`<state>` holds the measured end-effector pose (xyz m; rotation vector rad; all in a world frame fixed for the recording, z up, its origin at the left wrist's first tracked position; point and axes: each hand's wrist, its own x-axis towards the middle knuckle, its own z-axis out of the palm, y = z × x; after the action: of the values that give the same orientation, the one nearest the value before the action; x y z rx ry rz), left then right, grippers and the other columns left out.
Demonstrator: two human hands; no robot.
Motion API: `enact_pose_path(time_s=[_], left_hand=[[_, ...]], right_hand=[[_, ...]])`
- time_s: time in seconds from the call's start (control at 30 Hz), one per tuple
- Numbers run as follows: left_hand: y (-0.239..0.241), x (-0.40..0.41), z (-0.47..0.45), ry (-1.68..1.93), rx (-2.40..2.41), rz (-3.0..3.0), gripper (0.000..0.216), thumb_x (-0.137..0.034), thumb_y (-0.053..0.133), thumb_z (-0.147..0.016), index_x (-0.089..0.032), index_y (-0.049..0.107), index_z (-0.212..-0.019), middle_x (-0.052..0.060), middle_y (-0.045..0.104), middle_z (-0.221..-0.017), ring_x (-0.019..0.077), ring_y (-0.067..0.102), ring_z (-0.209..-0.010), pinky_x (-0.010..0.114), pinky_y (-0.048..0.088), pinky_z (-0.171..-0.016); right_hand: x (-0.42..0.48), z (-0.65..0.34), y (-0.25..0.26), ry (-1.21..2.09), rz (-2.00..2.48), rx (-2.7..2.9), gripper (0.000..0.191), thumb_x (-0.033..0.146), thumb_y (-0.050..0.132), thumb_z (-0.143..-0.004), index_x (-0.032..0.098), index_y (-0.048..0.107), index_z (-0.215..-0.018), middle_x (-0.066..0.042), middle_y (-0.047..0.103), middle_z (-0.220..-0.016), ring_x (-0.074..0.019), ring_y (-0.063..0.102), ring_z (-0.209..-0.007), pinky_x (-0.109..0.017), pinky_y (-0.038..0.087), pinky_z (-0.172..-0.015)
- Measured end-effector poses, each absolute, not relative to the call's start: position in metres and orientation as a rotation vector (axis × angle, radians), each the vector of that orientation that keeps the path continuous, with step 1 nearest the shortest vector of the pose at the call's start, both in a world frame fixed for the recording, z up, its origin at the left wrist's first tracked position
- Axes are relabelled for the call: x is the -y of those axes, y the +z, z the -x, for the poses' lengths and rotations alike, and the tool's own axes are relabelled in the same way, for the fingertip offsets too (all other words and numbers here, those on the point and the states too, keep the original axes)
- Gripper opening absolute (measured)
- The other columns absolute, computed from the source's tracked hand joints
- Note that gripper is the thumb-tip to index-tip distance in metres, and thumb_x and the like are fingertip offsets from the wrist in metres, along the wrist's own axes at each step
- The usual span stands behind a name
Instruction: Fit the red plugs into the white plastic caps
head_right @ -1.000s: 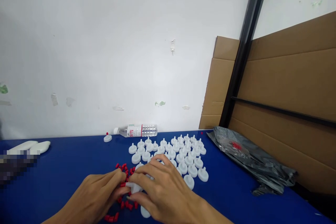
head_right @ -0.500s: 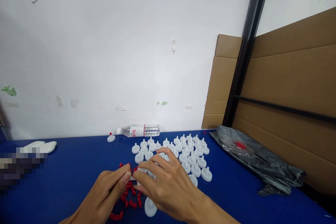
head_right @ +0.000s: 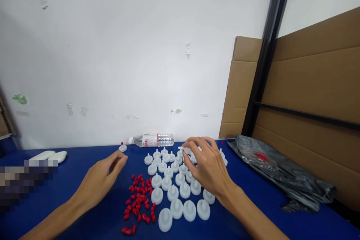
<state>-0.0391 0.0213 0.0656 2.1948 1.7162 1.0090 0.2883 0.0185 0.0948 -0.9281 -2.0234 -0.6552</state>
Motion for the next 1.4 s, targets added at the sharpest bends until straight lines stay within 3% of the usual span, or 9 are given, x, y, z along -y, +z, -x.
enact_pose_path(time_s=[0.2, 0.3, 0.43, 0.63, 0.73, 0.93, 1.07, 1.2, 1.4], left_hand=[[0.05, -0.027, 0.039, 0.703, -1.766, -2.353, 0.034, -0.044, 0.037, -0.102, -0.025, 0.062, -0.087, 0.001, 0.064, -0.091, 0.021, 0.065, -0.082, 0.035, 0.048, -0.076], [0.049, -0.037, 0.046, 0.709, -1.858, -2.337, 0.042, -0.043, 0.027, -0.104, -0.025, 0.065, -0.109, 0.006, 0.063, -0.114, 0.0245, 0.068, -0.097, 0.04, 0.051, -0.087], [0.047, -0.055, 0.061, 0.701, -2.063, -2.272, 0.057, -0.044, 0.021, -0.103, -0.016, 0.045, -0.148, 0.019, 0.047, -0.142, 0.0342, 0.068, -0.105, 0.052, 0.054, -0.088], [0.037, -0.075, 0.076, 0.608, -2.154, -2.27, 0.062, -0.04, 0.021, -0.103, -0.014, 0.031, -0.158, 0.022, 0.047, -0.146, 0.0393, 0.061, -0.123, 0.054, 0.053, -0.091], [0.036, -0.08, 0.08, 0.571, -2.174, -2.269, 0.061, -0.039, 0.022, -0.103, -0.016, 0.032, -0.158, 0.022, 0.051, -0.142, 0.0391, 0.066, -0.114, 0.055, 0.052, -0.09], [0.04, -0.078, 0.081, 0.586, -2.137, -2.307, 0.055, -0.037, 0.029, -0.101, -0.019, 0.04, -0.151, 0.019, 0.059, -0.13, 0.0353, 0.07, -0.104, 0.049, 0.053, -0.084], [0.045, -0.072, 0.076, 0.654, -2.053, -2.324, 0.042, -0.041, 0.027, -0.103, -0.023, 0.049, -0.134, 0.013, 0.063, -0.123, 0.0297, 0.071, -0.094, 0.042, 0.053, -0.077], [0.046, -0.07, 0.071, 0.715, -1.94, -2.386, 0.029, -0.044, 0.033, -0.103, -0.026, 0.051, -0.117, 0.008, 0.066, -0.116, 0.0262, 0.07, -0.094, 0.037, 0.051, -0.075], [0.042, -0.07, 0.068, 0.775, -1.833, -2.452, 0.021, -0.039, 0.038, -0.102, -0.026, 0.05, -0.112, 0.006, 0.067, -0.111, 0.0245, 0.069, -0.099, 0.035, 0.05, -0.078]], right_hand=[[-0.015, -0.285, 0.094, -0.594, 0.923, 2.051, 0.009, 0.018, 0.055, -0.099, 0.021, 0.061, -0.104, -0.007, 0.072, -0.104, -0.024, 0.068, -0.096, -0.044, 0.043, -0.094], [-0.014, -0.284, 0.092, -0.571, 0.92, 2.069, 0.011, 0.018, 0.052, -0.099, 0.021, 0.061, -0.104, -0.007, 0.072, -0.103, -0.0238, 0.068, -0.096, -0.043, 0.043, -0.094], [-0.014, -0.281, 0.089, -0.523, 0.914, 2.076, 0.012, 0.017, 0.052, -0.099, 0.022, 0.061, -0.105, -0.007, 0.073, -0.104, -0.0231, 0.069, -0.096, -0.042, 0.043, -0.093], [-0.016, -0.282, 0.089, -0.457, 0.97, 2.088, 0.009, 0.02, 0.054, -0.1, 0.023, 0.061, -0.104, -0.004, 0.074, -0.102, -0.0235, 0.069, -0.096, -0.045, 0.041, -0.098], [-0.018, -0.286, 0.091, -0.429, 1.041, 2.071, 0.008, 0.024, 0.053, -0.101, 0.023, 0.062, -0.101, -0.003, 0.074, -0.096, -0.0225, 0.069, -0.088, -0.046, 0.042, -0.098], [-0.027, -0.297, 0.093, -0.441, 1.18, 2.042, 0.016, 0.032, 0.054, -0.1, 0.021, 0.064, -0.092, -0.007, 0.071, -0.094, -0.0249, 0.067, -0.088, -0.042, 0.047, -0.084], [-0.035, -0.31, 0.096, -0.399, 1.367, 2.041, 0.02, 0.035, 0.054, -0.099, 0.021, 0.065, -0.091, -0.005, 0.069, -0.084, -0.0235, 0.066, -0.078, -0.038, 0.046, -0.075], [-0.04, -0.32, 0.096, -0.349, 1.459, 2.056, 0.02, 0.034, 0.054, -0.098, 0.02, 0.067, -0.09, -0.002, 0.068, -0.072, -0.0217, 0.065, -0.067, -0.033, 0.043, -0.064], [-0.039, -0.316, 0.091, -0.294, 1.494, 2.163, 0.021, 0.03, 0.055, -0.097, 0.02, 0.071, -0.089, -0.004, 0.073, -0.074, -0.0213, 0.067, -0.067, -0.031, 0.043, -0.062]])
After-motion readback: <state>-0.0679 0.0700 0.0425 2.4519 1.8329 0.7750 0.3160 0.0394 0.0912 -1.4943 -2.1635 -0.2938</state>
